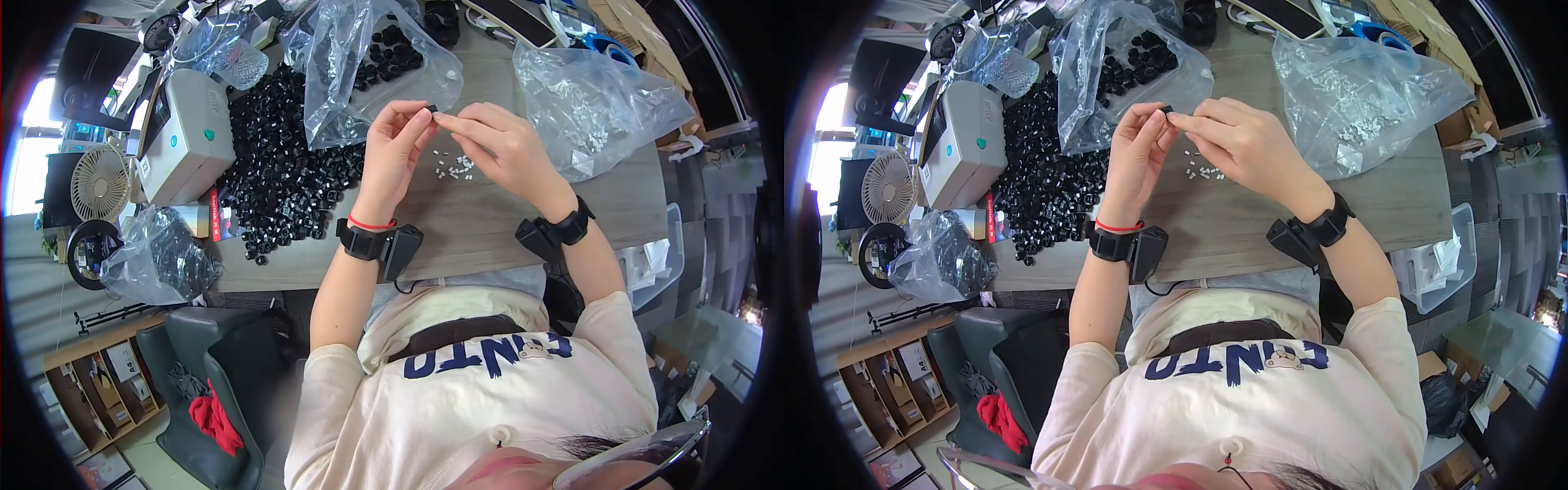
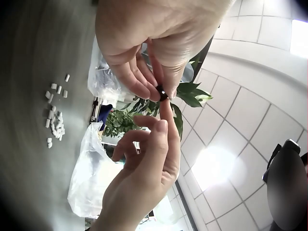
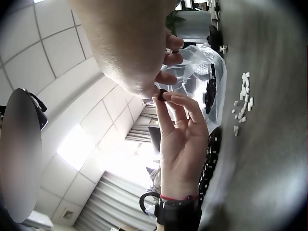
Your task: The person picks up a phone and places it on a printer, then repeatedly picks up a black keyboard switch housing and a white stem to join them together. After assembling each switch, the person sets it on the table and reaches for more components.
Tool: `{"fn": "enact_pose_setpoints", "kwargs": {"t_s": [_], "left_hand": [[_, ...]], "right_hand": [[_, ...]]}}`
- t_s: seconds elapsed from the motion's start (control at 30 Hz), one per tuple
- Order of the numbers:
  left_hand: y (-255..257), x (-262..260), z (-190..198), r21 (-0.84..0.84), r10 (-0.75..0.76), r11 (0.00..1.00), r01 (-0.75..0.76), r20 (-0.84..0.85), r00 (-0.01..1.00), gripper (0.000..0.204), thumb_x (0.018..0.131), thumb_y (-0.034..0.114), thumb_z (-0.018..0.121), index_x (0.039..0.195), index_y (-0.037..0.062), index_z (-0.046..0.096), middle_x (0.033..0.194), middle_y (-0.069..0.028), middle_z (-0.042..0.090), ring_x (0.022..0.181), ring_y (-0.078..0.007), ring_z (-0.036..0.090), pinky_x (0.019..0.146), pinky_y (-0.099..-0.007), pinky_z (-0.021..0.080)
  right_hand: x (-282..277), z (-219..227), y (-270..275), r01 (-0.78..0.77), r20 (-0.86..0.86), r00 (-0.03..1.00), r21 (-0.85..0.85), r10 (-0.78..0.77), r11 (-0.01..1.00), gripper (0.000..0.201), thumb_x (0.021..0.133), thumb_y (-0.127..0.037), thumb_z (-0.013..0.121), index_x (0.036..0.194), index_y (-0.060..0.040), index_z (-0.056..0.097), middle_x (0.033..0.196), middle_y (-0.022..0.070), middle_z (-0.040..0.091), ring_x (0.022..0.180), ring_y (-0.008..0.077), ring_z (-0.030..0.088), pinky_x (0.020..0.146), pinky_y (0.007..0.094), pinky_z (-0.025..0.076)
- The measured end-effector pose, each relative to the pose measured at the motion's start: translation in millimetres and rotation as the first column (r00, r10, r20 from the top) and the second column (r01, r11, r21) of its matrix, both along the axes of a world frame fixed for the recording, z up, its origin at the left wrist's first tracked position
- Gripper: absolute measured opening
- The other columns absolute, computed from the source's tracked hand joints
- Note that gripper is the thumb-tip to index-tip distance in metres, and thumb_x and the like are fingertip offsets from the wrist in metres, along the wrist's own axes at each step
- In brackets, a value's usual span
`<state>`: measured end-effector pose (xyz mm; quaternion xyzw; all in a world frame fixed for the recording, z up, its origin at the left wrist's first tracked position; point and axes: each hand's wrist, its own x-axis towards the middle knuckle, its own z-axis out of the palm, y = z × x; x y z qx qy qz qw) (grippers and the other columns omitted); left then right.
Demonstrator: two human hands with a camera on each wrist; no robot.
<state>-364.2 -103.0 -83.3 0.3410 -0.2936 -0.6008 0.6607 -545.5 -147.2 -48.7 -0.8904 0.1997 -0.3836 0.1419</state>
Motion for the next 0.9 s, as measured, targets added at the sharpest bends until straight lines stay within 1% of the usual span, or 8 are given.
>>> {"fn": "enact_pose_setpoints", "kwargs": {"t_s": [0.03, 0.13, 0.27, 0.4, 0.57, 0.67, 0.8, 0.9], "left_hand": [[0, 0, -1, 0.001, 0.0, 1.0, 0.0, -0.001, 1.0, 0.011, 0.093, 0.007, 0.062, 0.103, 0.0026, 0.062, 0.1, -0.002, 0.063, 0.093, -0.0102, 0.062, 0.086, -0.0235, 0.052], [-2, 1, -2, -0.023, -0.003, 1.0, 0.003, -0.025, 1.0, 0.016, 0.094, 0.007, 0.062, 0.109, 0.0017, 0.061, 0.104, -0.0034, 0.062, 0.097, -0.0116, 0.061, 0.089, -0.0248, 0.051], [-4, -2, 1, -0.031, 0.075, 0.997, -0.076, -0.049, 0.996, 0.022, 0.094, 0.006, 0.061, 0.115, 0.001, 0.059, 0.109, -0.0057, 0.061, 0.1, -0.0133, 0.06, 0.093, -0.0261, 0.049], [-5, -3, -2, -0.027, 0.058, 0.998, -0.059, -0.026, 0.998, 0.025, 0.094, 0.005, 0.061, 0.118, 0.0003, 0.058, 0.112, -0.0079, 0.06, 0.101, -0.0144, 0.06, 0.094, -0.027, 0.048], [-4, -3, -6, -0.035, 0.059, 0.998, -0.059, -0.011, 0.998, 0.026, 0.094, 0.006, 0.061, 0.119, 0.0007, 0.057, 0.112, -0.0081, 0.061, 0.1, -0.014, 0.06, 0.091, -0.0272, 0.049], [-3, -3, -3, 0.022, 0.049, 0.999, -0.048, -0.023, 0.999, 0.027, 0.094, 0.006, 0.061, 0.121, 0.0016, 0.056, 0.113, -0.0089, 0.063, 0.098, -0.0133, 0.061, 0.089, -0.0268, 0.049], [-5, -3, -4, 0.008, 0.014, 1.0, -0.013, -0.031, 0.999, 0.028, 0.094, 0.008, 0.06, 0.121, 0.0022, 0.054, 0.114, -0.01, 0.065, 0.097, -0.0127, 0.061, 0.088, -0.0258, 0.05], [-4, -5, -4, 0.01, 0.007, 1.0, -0.007, -0.035, 0.999, 0.027, 0.095, 0.008, 0.06, 0.121, 0.0021, 0.055, 0.115, -0.0106, 0.065, 0.096, -0.0124, 0.061, 0.088, -0.0255, 0.05]], "right_hand": [[0, 1, 1, 0.0, -0.001, 1.0, 0.001, 0.0, 1.0, 0.036, 0.083, 0.002, 0.064, 0.117, -0.0089, 0.067, 0.094, 0.0072, 0.061, 0.072, 0.0197, 0.059, 0.062, 0.0307, 0.048], [2, 4, 5, -0.045, 0.087, 0.996, 0.352, 0.015, 0.935, 0.028, 0.083, 0.001, 0.063, 0.11, -0.0063, 0.067, 0.092, 0.0084, 0.059, 0.072, 0.0203, 0.058, 0.063, 0.0317, 0.047], [2, -17, -10, -0.038, -0.029, 0.998, 0.479, 0.059, 0.877, 0.013, 0.083, -0.002, 0.063, 0.096, -0.0027, 0.064, 0.088, 0.0097, 0.055, 0.071, 0.0209, 0.056, 0.063, 0.0323, 0.046], [5, -38, -12, -0.019, -0.185, 0.977, 0.427, 0.108, 0.904, 0.007, 0.084, -0.006, 0.063, 0.087, -0.0008, 0.058, 0.085, 0.0102, 0.051, 0.071, 0.0221, 0.056, 0.064, 0.0334, 0.046], [7, -36, -10, -0.002, -0.228, 0.968, 0.407, 0.104, 0.914, 0.008, 0.084, -0.006, 0.062, 0.088, -0.0008, 0.058, 0.087, 0.0108, 0.052, 0.073, 0.0252, 0.058, 0.066, 0.0351, 0.047], [8, -40, -11, 0.008, -0.247, 0.966, 0.343, 0.082, 0.939, 0.008, 0.084, -0.006, 0.062, 0.089, -0.0007, 0.058, 0.088, 0.0114, 0.052, 0.076, 0.0278, 0.059, 0.067, 0.0362, 0.048], [10, -43, -12, 0.03, -0.261, 0.964, 0.289, 0.049, 0.957, 0.009, 0.084, -0.006, 0.062, 0.088, -0.0005, 0.057, 0.089, 0.0116, 0.053, 0.077, 0.0294, 0.059, 0.069, 0.0369, 0.048], [10, -43, -13, 0.031, -0.227, 0.973, 0.339, 0.05, 0.94, 0.009, 0.083, -0.006, 0.062, 0.088, -0.0004, 0.057, 0.089, 0.0113, 0.053, 0.077, 0.0287, 0.059, 0.069, 0.0365, 0.048]]}}
